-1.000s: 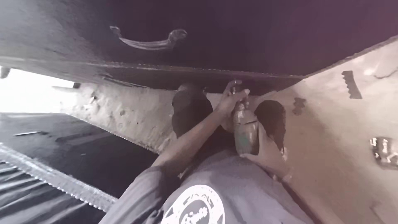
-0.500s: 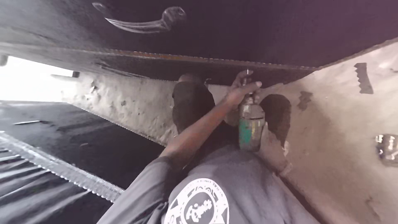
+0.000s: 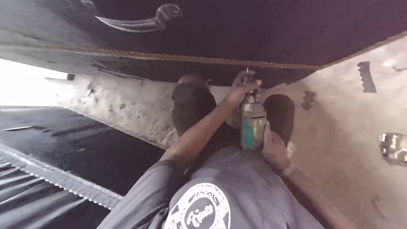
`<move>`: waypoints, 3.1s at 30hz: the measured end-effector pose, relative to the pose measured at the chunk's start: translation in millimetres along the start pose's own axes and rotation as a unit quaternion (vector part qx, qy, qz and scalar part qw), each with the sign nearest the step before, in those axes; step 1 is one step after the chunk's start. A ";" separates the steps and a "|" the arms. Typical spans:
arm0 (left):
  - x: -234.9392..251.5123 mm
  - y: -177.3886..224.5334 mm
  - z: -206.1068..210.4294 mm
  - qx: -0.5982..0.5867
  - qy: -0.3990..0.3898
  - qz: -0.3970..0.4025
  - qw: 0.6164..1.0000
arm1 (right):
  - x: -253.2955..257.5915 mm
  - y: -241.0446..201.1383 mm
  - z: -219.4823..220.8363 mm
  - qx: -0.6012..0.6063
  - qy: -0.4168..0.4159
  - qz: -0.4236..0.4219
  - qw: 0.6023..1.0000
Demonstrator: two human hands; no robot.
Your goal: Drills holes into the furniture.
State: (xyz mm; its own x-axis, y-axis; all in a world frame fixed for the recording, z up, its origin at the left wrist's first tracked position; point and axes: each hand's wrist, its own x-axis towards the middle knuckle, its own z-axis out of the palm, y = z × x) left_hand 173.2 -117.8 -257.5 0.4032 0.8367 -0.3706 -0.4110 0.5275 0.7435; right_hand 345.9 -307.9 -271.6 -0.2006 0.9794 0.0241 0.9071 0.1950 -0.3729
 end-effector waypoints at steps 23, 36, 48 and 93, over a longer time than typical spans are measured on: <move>-13.4 6.5 0.6 0.028 0.014 -0.032 0.999 | 1.9 -13.4 -5.4 -0.005 0.053 0.012 0.999; -3.8 4.5 -20.2 0.219 0.272 0.280 0.894 | 8.3 -19.2 -16.1 0.028 0.039 0.043 0.998; 26.2 12.9 -29.2 0.295 0.327 0.189 0.877 | 18.4 -17.7 -28.4 0.051 -0.104 0.099 0.988; -58.1 -18.2 0.2 0.003 0.118 -0.099 0.988 | -5.7 0.4 3.2 0.018 0.114 -0.049 0.992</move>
State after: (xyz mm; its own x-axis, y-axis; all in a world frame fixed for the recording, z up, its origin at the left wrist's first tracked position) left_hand 157.5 -176.0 -249.4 0.2728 0.7291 -0.6276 -0.3390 0.6834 0.6466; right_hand 346.3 -313.6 -274.9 -0.1938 0.9433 0.2695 0.8733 0.2910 -0.3908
